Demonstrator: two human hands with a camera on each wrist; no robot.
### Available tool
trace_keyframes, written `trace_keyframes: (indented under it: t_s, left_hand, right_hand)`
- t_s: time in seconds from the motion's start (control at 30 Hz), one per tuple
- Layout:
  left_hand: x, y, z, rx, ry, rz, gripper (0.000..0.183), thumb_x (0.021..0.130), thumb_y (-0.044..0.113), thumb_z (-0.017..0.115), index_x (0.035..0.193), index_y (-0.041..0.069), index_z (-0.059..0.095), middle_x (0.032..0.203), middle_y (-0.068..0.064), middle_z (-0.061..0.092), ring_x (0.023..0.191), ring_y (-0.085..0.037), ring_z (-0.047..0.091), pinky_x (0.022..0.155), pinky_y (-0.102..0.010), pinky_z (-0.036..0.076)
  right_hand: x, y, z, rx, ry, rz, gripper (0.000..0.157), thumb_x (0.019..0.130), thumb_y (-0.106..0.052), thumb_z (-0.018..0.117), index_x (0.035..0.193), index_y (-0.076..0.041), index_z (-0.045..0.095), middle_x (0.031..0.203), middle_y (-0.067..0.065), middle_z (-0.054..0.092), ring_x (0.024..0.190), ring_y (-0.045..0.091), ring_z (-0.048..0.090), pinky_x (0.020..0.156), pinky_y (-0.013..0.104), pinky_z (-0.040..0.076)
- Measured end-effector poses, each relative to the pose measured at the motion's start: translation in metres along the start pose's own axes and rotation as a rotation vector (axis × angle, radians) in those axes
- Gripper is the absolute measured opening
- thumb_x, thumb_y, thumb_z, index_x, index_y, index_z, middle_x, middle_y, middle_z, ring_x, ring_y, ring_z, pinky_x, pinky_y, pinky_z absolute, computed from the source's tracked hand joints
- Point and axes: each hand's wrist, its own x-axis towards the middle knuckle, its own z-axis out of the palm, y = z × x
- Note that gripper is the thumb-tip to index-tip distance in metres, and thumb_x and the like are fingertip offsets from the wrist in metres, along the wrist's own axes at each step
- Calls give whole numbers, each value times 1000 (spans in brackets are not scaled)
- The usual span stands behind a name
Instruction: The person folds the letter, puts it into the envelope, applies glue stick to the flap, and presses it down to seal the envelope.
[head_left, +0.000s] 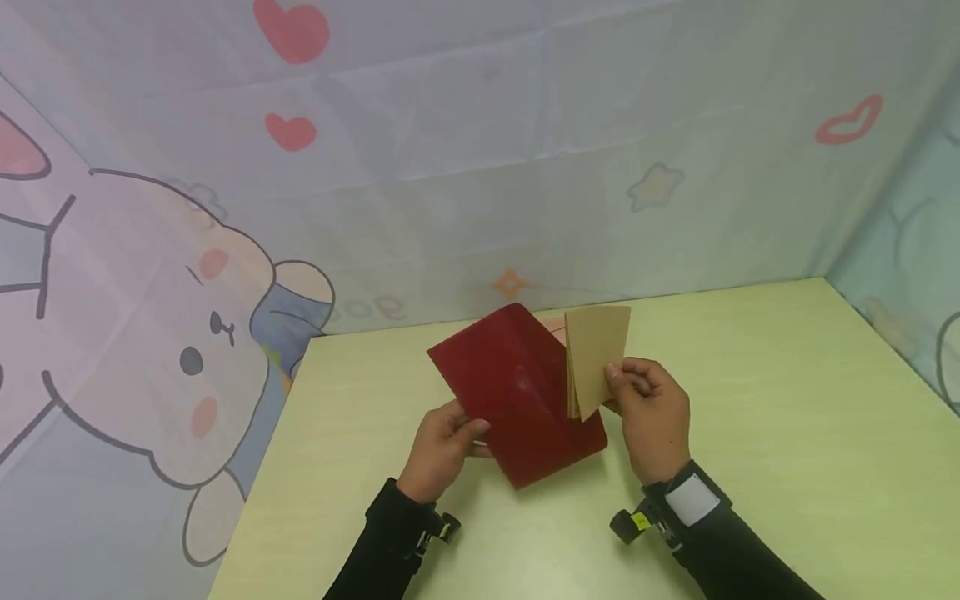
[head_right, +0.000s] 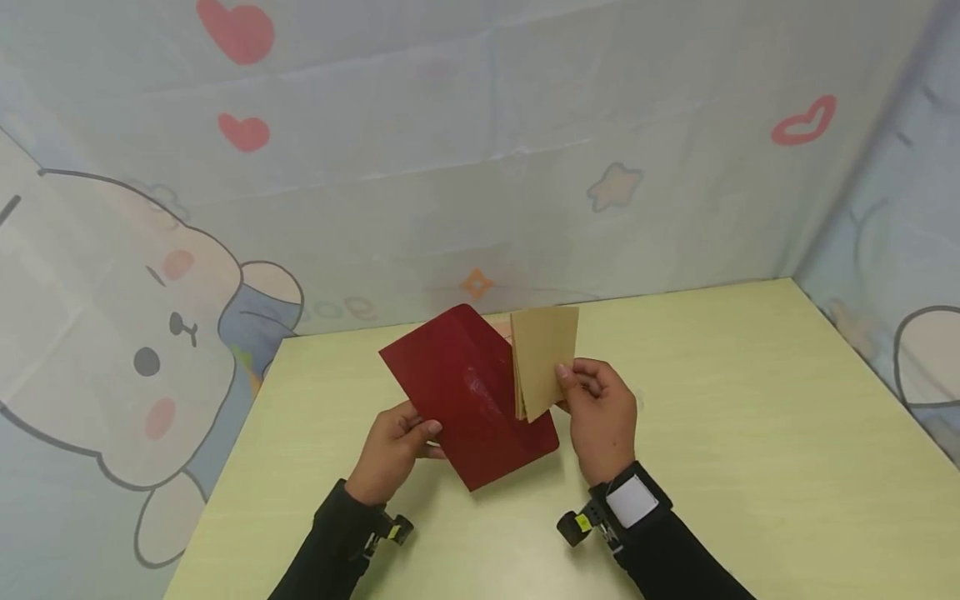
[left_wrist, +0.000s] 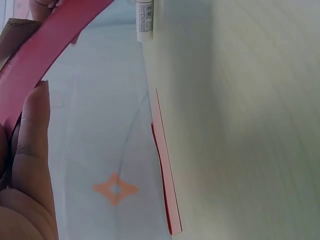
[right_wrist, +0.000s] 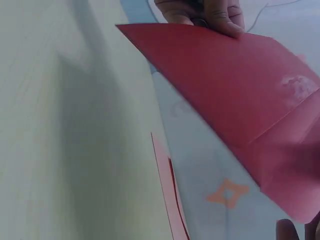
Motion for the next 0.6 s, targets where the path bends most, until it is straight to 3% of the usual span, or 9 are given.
trace_keyframes:
  t_s: [0.1, 0.2, 0.37, 0.43, 0.53, 0.6]
  left_hand:
    - [0, 0, 1, -11, 24, -11, 37, 110, -6, 65, 146, -3, 69, 134, -31, 79, 101, -19, 85, 90, -44, 73]
    - [0, 1, 2, -19, 56, -22, 37, 109, -6, 66, 145, -1, 71, 132, -28, 81, 101, -20, 86, 86, -38, 73]
    - [-1, 2, 4, -42, 82, -37, 36, 108, -6, 67, 144, 0, 73, 130, -26, 82, 102, -27, 87, 85, -39, 73]
    - [-1, 2, 6, -53, 87, -43, 36, 108, -5, 68, 144, -1, 73, 130, -27, 82, 102, -27, 87, 85, -40, 73]
    - [0, 2, 7, -69, 102, -49, 35, 108, -4, 69, 143, -1, 73, 129, -27, 82, 101, -25, 87, 85, -40, 73]
    - [0, 1, 8, -71, 110, -52, 35, 108, -5, 69, 142, -2, 73, 128, -28, 82, 100, -24, 87, 84, -39, 73]
  right_hand:
    - [-4, 2, 1, -81, 54, -56, 29, 112, -23, 76, 130, -1, 72, 110, -4, 86, 97, -9, 76, 86, 12, 63]
    - [-9, 3, 4, -179, 112, -172, 22, 110, -19, 78, 124, -1, 76, 113, 15, 84, 95, -12, 70, 87, 6, 55]
    - [-17, 3, 8, -283, 139, -321, 15, 107, -9, 79, 116, 1, 77, 106, 20, 83, 84, -9, 63, 75, 7, 49]
    - [-19, 1, 9, -294, 112, -312, 17, 108, -10, 77, 119, 3, 74, 111, 22, 82, 76, -10, 63, 68, 8, 51]
    - [-23, -4, 9, -272, 39, -232, 23, 114, -15, 70, 125, 4, 65, 126, 25, 78, 72, -10, 71, 64, 11, 57]
    - [-25, -7, 10, -242, -12, -174, 27, 117, -19, 64, 129, 5, 58, 139, 28, 73, 78, 5, 84, 67, 13, 62]
